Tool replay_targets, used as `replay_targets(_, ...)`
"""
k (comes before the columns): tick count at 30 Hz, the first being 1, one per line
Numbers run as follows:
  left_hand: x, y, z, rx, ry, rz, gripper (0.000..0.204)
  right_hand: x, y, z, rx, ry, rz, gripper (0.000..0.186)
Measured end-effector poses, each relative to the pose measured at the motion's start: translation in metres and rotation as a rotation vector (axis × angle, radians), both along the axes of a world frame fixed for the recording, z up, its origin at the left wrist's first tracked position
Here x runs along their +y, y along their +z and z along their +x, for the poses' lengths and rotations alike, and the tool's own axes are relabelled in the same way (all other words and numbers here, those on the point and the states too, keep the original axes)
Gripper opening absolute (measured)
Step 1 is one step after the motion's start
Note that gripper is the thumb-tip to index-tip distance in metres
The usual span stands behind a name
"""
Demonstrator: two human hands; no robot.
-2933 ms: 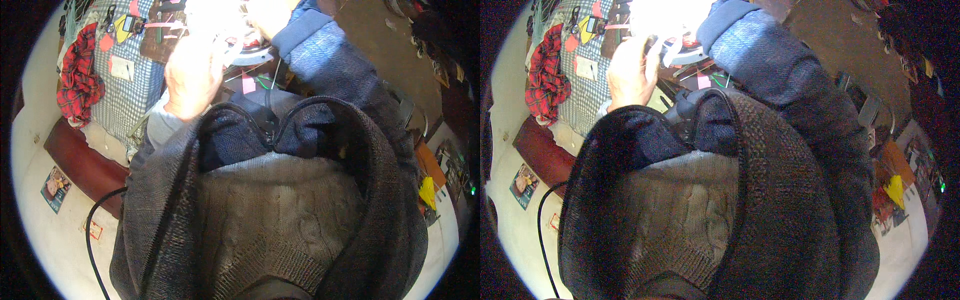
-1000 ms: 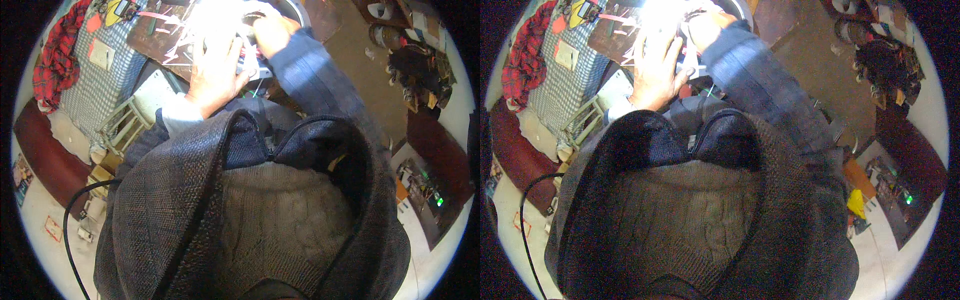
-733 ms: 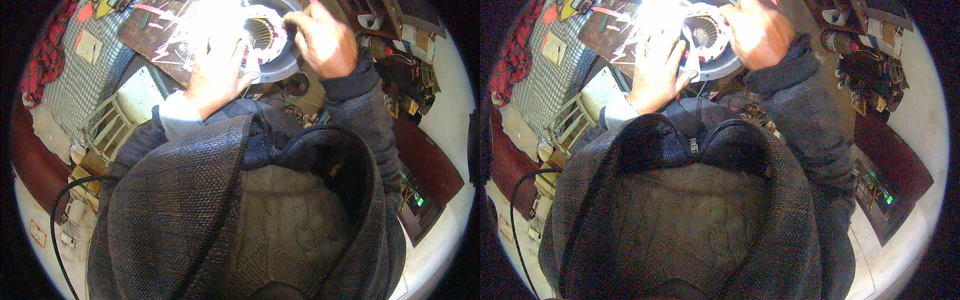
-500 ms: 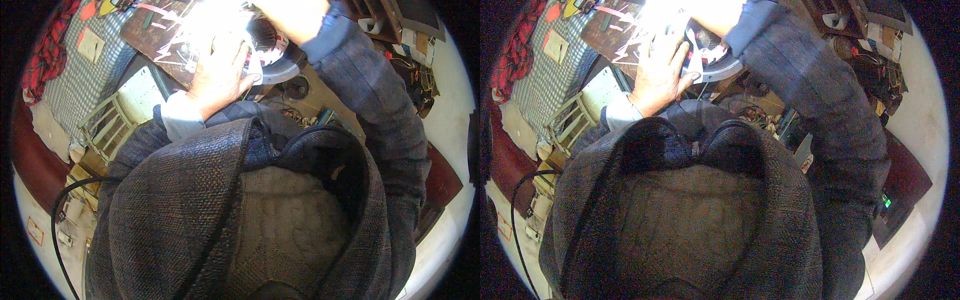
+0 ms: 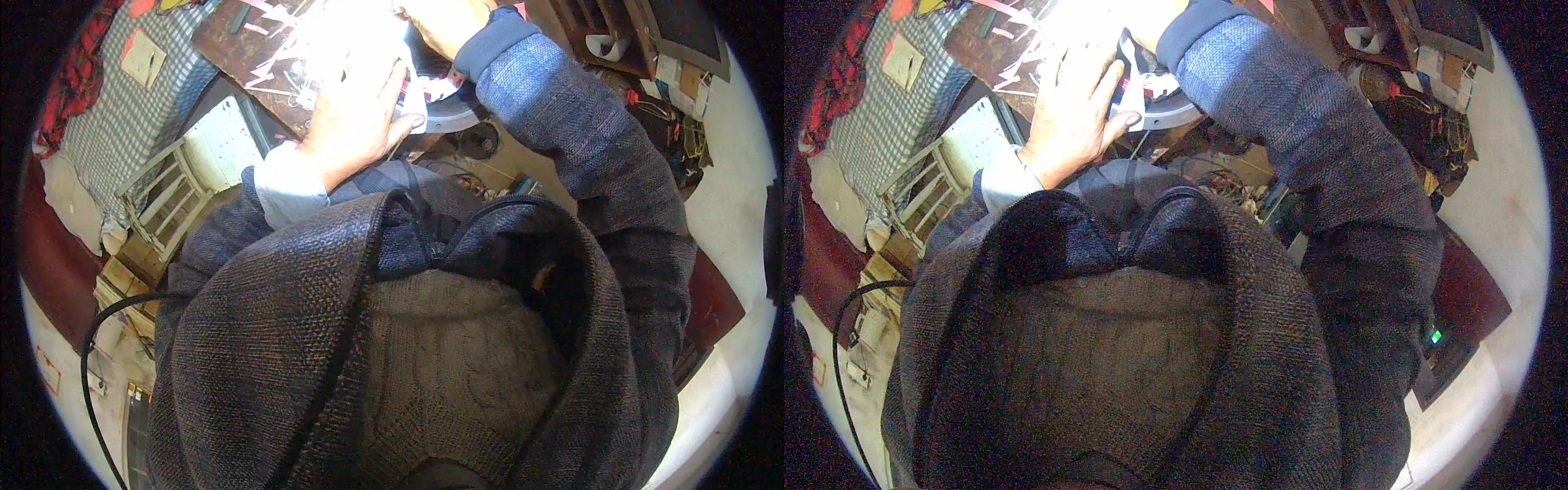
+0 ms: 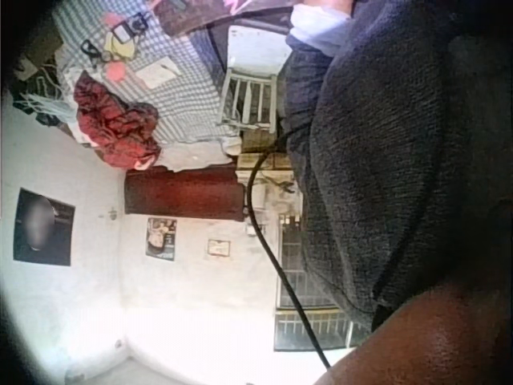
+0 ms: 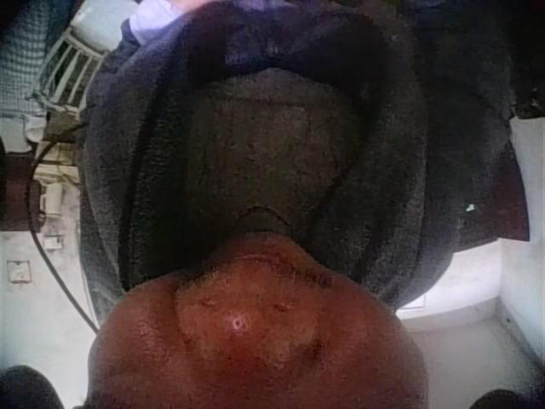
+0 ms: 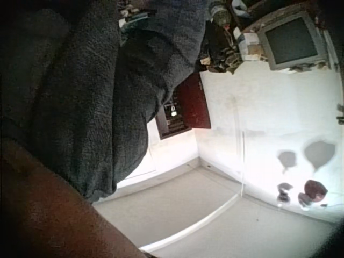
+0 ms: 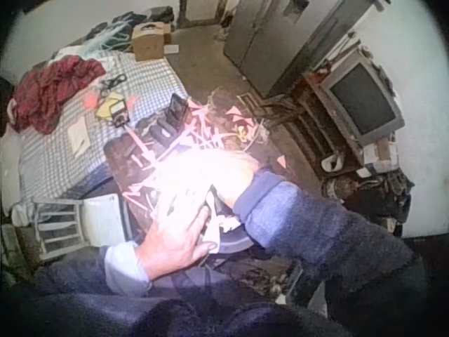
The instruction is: The person repeatedly wraps a white strip around a circular electrical component, using a yellow stick to tuck and adjust the strip. The person also handles a small white rectangular object and a yellow stick during the process.
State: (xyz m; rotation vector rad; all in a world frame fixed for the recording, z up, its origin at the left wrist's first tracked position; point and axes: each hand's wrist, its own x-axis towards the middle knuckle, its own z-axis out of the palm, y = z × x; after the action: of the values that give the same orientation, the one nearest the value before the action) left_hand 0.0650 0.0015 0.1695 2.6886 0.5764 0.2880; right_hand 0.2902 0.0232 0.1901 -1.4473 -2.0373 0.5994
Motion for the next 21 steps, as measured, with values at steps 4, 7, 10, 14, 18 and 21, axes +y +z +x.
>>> replay_targets(4,0.001,0.004,0.000,0.009,-0.004,0.006,0.069,-0.013,0.001,0.014,-0.193,-0.192,-0.049,0.032)
replay_targets(7,0.000,0.007,0.001,0.013,-0.010,-0.039,0.068,-0.022,0.006,0.026,-0.213,-0.290,-0.067,0.023)
replay_targets(10,-0.002,0.010,-0.003,-0.011,0.014,-0.033,0.065,-0.033,0.011,0.035,-0.045,-0.366,-0.146,0.017)
replay_targets(14,0.011,0.018,-0.014,-0.249,0.066,-0.127,0.057,-0.057,0.015,0.035,0.287,-0.499,-0.392,0.018)
replay_targets(18,0.049,0.033,-0.007,-0.431,0.147,-0.046,0.043,-0.073,0.022,0.019,0.586,-0.540,-0.377,0.022)
replay_targets(21,0.071,0.049,0.011,-0.440,-0.036,-0.033,0.040,-0.079,0.034,0.004,0.719,-0.604,-0.182,0.022)
